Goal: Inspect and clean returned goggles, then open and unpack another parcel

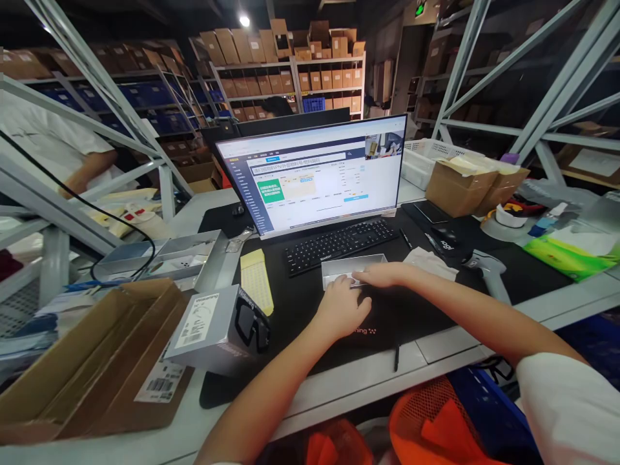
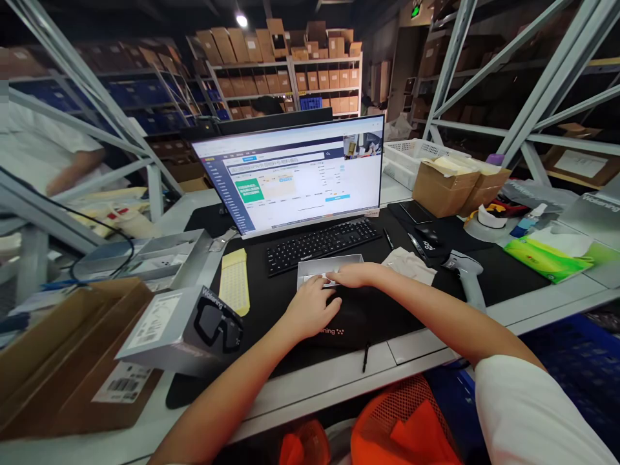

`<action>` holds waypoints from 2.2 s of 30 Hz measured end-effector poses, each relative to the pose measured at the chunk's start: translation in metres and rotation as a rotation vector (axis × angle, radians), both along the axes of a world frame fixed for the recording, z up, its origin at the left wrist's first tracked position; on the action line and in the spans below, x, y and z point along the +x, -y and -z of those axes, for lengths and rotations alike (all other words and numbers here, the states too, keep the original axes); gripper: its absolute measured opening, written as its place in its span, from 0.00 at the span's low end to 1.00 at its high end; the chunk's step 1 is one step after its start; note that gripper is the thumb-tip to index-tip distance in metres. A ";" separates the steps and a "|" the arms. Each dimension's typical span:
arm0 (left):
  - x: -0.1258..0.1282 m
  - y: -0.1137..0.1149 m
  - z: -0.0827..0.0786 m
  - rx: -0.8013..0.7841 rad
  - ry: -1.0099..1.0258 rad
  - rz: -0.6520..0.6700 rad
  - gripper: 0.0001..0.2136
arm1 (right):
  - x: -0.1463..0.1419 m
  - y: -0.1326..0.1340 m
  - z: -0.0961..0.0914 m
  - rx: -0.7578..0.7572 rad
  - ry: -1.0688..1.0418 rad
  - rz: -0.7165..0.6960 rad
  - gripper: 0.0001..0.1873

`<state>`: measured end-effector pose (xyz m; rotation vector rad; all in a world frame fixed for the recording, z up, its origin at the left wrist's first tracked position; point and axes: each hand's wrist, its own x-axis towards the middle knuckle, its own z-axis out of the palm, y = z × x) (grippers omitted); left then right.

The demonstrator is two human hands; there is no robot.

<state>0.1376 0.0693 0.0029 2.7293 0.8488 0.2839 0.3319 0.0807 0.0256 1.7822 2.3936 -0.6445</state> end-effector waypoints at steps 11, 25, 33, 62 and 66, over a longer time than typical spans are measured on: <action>-0.001 0.019 -0.006 0.015 -0.046 -0.093 0.22 | 0.009 0.002 -0.002 -0.142 -0.173 -0.004 0.28; 0.002 0.021 -0.009 0.009 -0.119 -0.132 0.24 | 0.001 0.002 -0.005 -0.095 -0.190 -0.071 0.22; 0.003 0.018 -0.007 -0.008 -0.092 -0.152 0.23 | 0.009 0.013 -0.005 -0.129 -0.284 -0.018 0.16; -0.036 0.040 -0.009 -0.036 -0.031 0.130 0.39 | -0.018 -0.006 0.001 0.127 0.042 0.126 0.16; -0.043 0.035 -0.010 -0.086 0.007 0.106 0.41 | 0.001 0.046 -0.014 0.357 -0.169 0.182 0.17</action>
